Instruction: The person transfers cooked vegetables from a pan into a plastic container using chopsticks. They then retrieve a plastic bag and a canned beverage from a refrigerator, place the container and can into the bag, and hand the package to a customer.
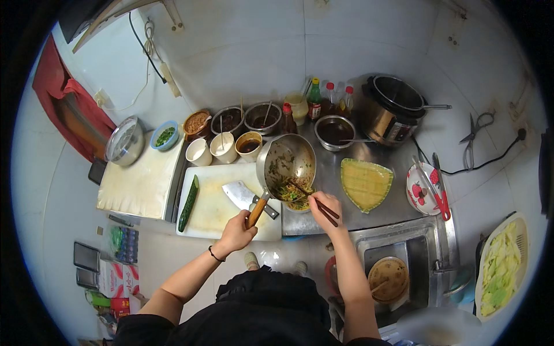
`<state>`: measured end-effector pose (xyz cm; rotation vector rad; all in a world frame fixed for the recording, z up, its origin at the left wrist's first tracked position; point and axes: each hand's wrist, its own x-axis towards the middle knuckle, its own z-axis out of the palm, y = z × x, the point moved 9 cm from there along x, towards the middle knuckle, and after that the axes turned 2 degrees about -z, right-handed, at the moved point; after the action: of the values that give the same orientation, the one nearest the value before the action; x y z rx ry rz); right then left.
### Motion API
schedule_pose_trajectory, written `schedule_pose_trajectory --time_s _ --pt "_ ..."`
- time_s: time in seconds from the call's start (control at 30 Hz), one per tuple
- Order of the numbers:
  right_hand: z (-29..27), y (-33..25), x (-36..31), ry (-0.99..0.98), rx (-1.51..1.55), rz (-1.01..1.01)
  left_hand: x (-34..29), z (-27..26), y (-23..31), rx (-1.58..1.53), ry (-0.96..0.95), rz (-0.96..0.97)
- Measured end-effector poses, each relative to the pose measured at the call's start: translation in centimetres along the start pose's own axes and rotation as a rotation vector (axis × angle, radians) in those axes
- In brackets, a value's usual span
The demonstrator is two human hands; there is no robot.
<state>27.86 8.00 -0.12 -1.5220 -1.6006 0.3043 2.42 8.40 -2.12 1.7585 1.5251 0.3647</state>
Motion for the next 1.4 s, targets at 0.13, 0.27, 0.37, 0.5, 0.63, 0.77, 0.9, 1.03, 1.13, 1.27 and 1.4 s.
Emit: schedule_pose_trajectory --time_s 0.13,0.27,0.37,0.5,0.63,0.77,0.9,1.03,1.13,1.27,1.4 --pt "-0.1 -4.6 -1.2 0.046 0.292 0.055 -0.7 -2.3 -0.2 0.123 0.090 0.031" --pt "1.8 -1.8 -2.6 -0.069 0.405 0.235 -0.3 -2.2 -0.1 0.144 0.145 0.066" --pt "1.3 0.4 -2.6 0.009 0.236 0.179 0.0 -0.9 -0.7 0.061 0.079 0.024" --pt "0.0 2.0 -1.7 0.172 0.163 0.087 -0.1 -0.8 0.3 0.035 0.014 -0.018" --pt "-0.8 2.9 -0.7 0.178 0.226 0.197 -0.4 -1.2 1.1 0.086 0.001 -0.013" --pt "-1.2 4.3 -0.1 0.224 0.180 0.197 -0.6 -1.4 1.7 0.128 -0.013 0.001" --pt "-1.8 3.5 0.2 0.229 0.233 0.223 -0.7 -1.5 2.0 0.146 0.005 0.038" --pt "0.3 3.0 -0.7 0.119 0.069 0.083 -0.3 -1.6 2.4 0.166 0.022 0.062" --pt "0.5 2.5 -1.5 0.057 0.102 0.141 -0.2 -1.7 2.3 0.215 0.038 0.065" --pt "-0.6 3.3 -2.0 0.142 0.299 0.341 -0.6 -1.5 2.4 0.265 0.064 0.082" --pt "0.1 5.3 -2.6 0.249 0.647 0.516 -1.3 -1.1 3.2 0.340 0.133 0.180"
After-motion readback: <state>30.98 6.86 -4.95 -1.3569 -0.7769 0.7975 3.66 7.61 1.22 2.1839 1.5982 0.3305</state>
